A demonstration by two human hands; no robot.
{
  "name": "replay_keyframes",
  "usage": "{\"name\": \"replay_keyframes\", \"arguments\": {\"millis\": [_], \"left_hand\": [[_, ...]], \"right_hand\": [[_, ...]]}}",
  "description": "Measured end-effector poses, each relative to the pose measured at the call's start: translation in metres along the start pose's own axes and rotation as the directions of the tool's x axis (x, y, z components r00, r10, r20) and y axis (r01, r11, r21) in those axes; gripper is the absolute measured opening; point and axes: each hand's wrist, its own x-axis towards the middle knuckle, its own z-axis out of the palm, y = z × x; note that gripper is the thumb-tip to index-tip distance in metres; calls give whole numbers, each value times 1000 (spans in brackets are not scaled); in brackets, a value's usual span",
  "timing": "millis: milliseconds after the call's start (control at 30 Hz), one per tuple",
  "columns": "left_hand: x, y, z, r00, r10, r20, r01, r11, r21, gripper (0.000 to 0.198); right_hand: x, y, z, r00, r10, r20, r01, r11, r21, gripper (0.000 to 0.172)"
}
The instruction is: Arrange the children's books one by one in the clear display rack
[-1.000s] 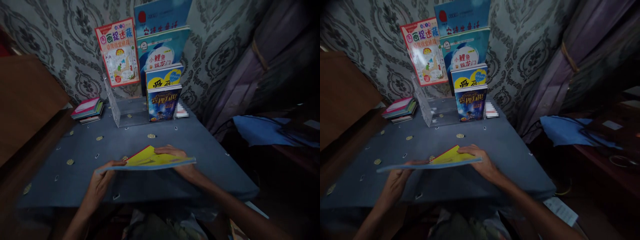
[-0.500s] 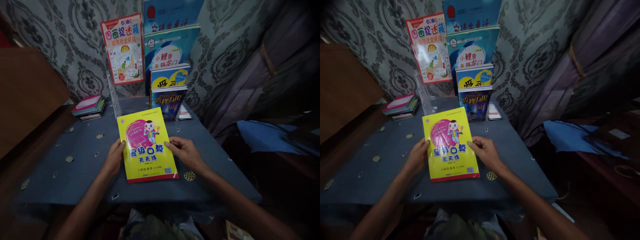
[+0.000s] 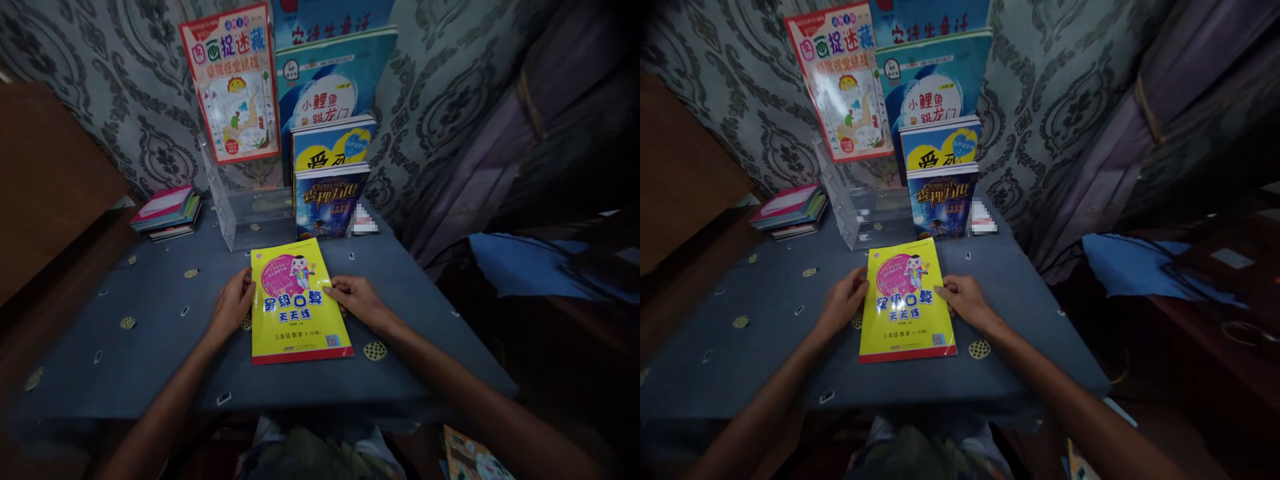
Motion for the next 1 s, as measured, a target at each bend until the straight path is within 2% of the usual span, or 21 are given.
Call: {"name": "replay_keyframes", "arguments": {"millis": [67, 100, 233, 300, 367, 433, 500, 567, 667, 733, 800, 867, 933, 1000], "left_hand": [[2, 0, -2, 991, 134, -1, -130, 960, 247, 33], [4, 0, -2, 983, 184, 18, -180, 930, 320, 32], [17, 0, 5, 940, 320, 115, -337, 837, 431, 31], [25, 0, 11, 934, 328, 145, -355, 789, 501, 31], [31, -2, 15, 940, 294, 175, -340, 746, 573, 32], [34, -4, 17, 944, 267, 196, -330, 720, 611, 33], [35, -6, 18, 942, 268, 201, -334, 711, 618, 34], [35, -9, 18, 939, 283, 197, -343, 710, 615, 34], [34, -13, 19, 935, 300, 191, -353, 711, 608, 36], [34, -15, 19, 935, 297, 196, -353, 714, 604, 37], [34, -16, 19, 934, 292, 205, -356, 719, 597, 38], [35, -17, 18, 931, 298, 212, -364, 721, 589, 39], [35, -18, 17, 927, 310, 213, -375, 720, 584, 39], [35, -20, 17, 924, 318, 211, -380, 719, 581, 39]], "right_hand": [[1, 1, -1, 999, 32, 10, -32, 999, -6, 46], [2, 1, -1, 999, 45, 13, -45, 999, -14, 46], [3, 2, -5, 998, 69, 7, -69, 995, -76, 44], [3, 1, -9, 1000, 31, -7, -32, 978, -208, 36], [1, -1, -13, 996, -71, -59, 37, 892, -451, 23], [0, -6, -12, 979, -184, -88, 77, 733, -675, 14], [2, -13, -3, 964, -262, -48, 129, 616, -777, 13], [9, -21, 14, 941, -329, 73, 257, 561, -787, 21], [30, -29, 50, 861, -411, 300, 487, 495, -719, 33], [48, -29, 73, 814, -407, 414, 577, 497, -648, 42], [64, -26, 90, 813, -387, 435, 582, 515, -629, 49], [75, -21, 98, 823, -361, 439, 568, 515, -642, 53], [81, -16, 94, 828, -337, 448, 561, 496, -663, 55], [82, -12, 80, 839, -320, 440, 544, 476, -691, 55]]}}
